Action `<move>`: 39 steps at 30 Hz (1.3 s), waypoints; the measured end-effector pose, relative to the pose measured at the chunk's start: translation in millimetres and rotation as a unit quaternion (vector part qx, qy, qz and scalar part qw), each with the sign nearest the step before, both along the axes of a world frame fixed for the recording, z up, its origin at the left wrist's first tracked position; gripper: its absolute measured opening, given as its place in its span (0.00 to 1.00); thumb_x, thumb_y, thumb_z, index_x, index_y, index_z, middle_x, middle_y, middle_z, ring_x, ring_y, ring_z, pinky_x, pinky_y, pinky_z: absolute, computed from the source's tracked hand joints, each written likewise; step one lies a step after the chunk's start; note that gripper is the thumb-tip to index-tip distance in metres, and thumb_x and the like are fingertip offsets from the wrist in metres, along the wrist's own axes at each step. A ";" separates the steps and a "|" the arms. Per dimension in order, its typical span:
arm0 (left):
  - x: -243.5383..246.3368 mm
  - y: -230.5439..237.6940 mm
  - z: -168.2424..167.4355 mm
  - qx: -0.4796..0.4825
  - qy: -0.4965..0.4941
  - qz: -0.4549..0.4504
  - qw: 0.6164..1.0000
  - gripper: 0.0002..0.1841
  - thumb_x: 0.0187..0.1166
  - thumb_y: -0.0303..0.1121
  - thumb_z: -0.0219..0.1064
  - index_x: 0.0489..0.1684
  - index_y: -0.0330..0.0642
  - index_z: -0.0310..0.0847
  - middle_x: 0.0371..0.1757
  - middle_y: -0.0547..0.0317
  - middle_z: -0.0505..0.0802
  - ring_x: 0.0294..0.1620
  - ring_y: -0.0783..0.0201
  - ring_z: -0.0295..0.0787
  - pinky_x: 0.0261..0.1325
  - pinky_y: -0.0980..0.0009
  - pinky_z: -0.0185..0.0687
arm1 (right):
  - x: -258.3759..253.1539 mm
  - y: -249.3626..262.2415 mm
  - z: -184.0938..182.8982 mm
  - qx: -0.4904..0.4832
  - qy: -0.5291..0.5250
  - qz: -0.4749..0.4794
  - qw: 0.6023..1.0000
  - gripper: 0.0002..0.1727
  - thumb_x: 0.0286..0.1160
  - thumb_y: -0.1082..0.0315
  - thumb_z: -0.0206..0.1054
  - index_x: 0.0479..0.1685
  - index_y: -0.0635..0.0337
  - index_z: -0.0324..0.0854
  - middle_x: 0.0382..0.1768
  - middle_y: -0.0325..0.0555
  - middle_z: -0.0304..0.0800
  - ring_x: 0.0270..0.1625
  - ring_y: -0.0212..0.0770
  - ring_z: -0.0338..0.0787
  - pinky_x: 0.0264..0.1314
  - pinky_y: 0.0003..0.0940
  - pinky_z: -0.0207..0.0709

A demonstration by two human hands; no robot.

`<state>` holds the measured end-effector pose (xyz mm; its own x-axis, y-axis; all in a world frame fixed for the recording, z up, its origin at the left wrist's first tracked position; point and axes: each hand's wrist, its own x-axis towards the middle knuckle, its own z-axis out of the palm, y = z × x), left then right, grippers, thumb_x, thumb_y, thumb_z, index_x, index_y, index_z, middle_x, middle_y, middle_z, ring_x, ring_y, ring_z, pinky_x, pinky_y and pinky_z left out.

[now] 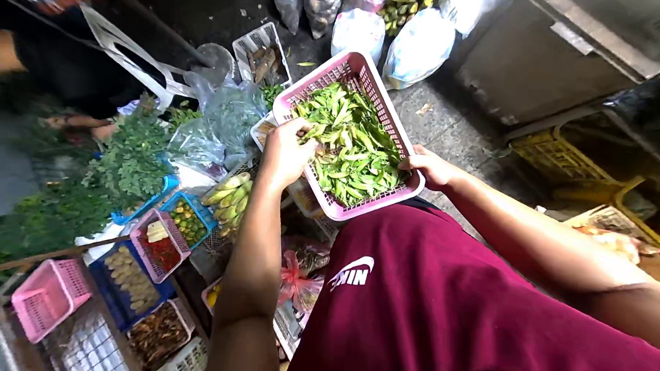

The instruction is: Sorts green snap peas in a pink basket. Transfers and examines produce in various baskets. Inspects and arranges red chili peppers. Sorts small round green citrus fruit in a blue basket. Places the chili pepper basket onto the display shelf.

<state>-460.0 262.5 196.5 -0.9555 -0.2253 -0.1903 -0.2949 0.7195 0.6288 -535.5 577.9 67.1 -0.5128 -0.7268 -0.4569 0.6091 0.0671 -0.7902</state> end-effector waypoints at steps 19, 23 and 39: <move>-26.3 48.8 -37.8 -0.151 -0.041 -0.030 0.987 0.13 0.78 0.32 0.71 0.55 0.38 0.91 0.60 0.49 0.93 0.69 0.49 0.86 0.78 0.50 0.77 | -89.2 12.2 20.5 0.038 0.026 0.072 0.996 0.21 0.56 0.57 0.68 0.51 0.53 0.84 0.37 0.41 0.96 0.37 0.35 0.96 0.41 0.37 0.92; -69.8 62.8 -56.6 -0.208 -0.191 -0.125 0.951 0.20 0.76 0.36 0.73 0.64 0.41 0.86 0.66 0.42 0.89 0.71 0.41 0.83 0.76 0.41 0.75 | -95.4 13.9 19.2 0.038 0.027 0.082 0.996 0.24 0.54 0.56 0.70 0.53 0.54 0.83 0.38 0.43 0.95 0.36 0.37 0.95 0.38 0.39 0.91; -74.6 81.5 -78.5 -0.166 -0.181 -0.071 0.967 0.13 0.73 0.23 0.68 0.53 0.40 0.89 0.58 0.47 0.91 0.61 0.46 0.90 0.63 0.43 0.86 | -104.4 18.8 -3.2 0.016 0.002 0.097 0.995 0.24 0.54 0.56 0.71 0.53 0.56 0.85 0.39 0.46 0.95 0.37 0.39 0.95 0.40 0.40 0.91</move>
